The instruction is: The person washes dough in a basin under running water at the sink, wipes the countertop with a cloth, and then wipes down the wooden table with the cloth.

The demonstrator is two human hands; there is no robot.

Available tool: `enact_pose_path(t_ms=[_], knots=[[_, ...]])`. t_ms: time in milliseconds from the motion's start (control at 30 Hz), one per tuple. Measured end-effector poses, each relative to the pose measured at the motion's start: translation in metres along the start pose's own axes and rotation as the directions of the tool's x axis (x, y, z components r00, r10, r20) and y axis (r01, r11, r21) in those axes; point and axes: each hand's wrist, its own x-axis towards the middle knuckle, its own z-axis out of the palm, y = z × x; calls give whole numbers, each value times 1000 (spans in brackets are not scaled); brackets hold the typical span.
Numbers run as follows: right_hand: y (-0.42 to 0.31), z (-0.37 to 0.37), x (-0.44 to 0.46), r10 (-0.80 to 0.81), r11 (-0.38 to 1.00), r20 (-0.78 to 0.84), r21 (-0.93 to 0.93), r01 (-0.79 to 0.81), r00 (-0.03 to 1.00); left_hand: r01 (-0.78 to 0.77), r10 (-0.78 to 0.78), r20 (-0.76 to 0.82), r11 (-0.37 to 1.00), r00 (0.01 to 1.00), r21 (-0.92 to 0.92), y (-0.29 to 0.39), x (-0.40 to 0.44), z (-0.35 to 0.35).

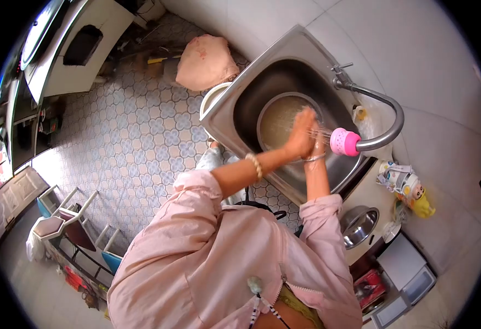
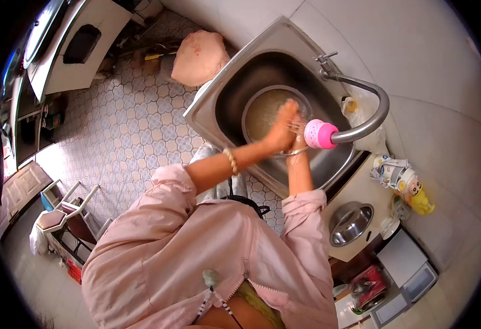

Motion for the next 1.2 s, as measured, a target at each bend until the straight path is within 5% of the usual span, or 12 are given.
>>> enact_pose_path(t_ms=[67, 133, 267, 400, 500, 600, 667, 800, 867, 933, 1133, 1200], knots=[[11, 47, -25, -73, 997, -151, 16, 77, 986, 399, -389, 110, 821, 914, -409, -14, 19, -4], [12, 53, -30, -136, 990, -156, 7, 138, 978, -187, 230, -173, 954, 958, 233, 0, 11, -16], [-5, -2, 1, 44, 997, -140, -54, -52, 989, -354, 351, 62, 896, 934, 267, 31, -60, 6], [4, 23, -9, -89, 995, -169, -51, 82, 982, -340, 378, 4, 828, 926, 447, 23, -39, 2], [13, 46, -27, -132, 991, -133, -10, 132, 982, -70, 77, -131, 996, 988, 58, 14, 1, -19], [3, 46, -17, -124, 992, -246, -35, 119, 961, -129, 132, -155, 991, 979, 27, -3, -17, 0], [-15, -2, 0, 134, 986, 32, 100, -136, 990, -290, 292, 45, 901, 955, 321, 30, -57, 1], [0, 35, -3, -32, 999, -106, 4, 32, 994, -336, 389, -52, 850, 920, 405, 23, -43, -1], [19, 37, -5, -113, 993, -98, -55, 108, 989, 259, -264, -79, 963, 961, -67, 34, 3, -29], [22, 43, -23, -119, 990, -100, -85, 111, 988, -61, 144, -256, 951, 956, 304, 9, 19, -29], [-1, 26, -4, -120, 991, -191, -80, 107, 974, -237, 232, 46, 947, 972, 219, 35, -69, 8], [5, 38, -10, -108, 993, -194, -60, 99, 975, -375, 383, -228, 924, 895, 79, 2, -39, 14]])
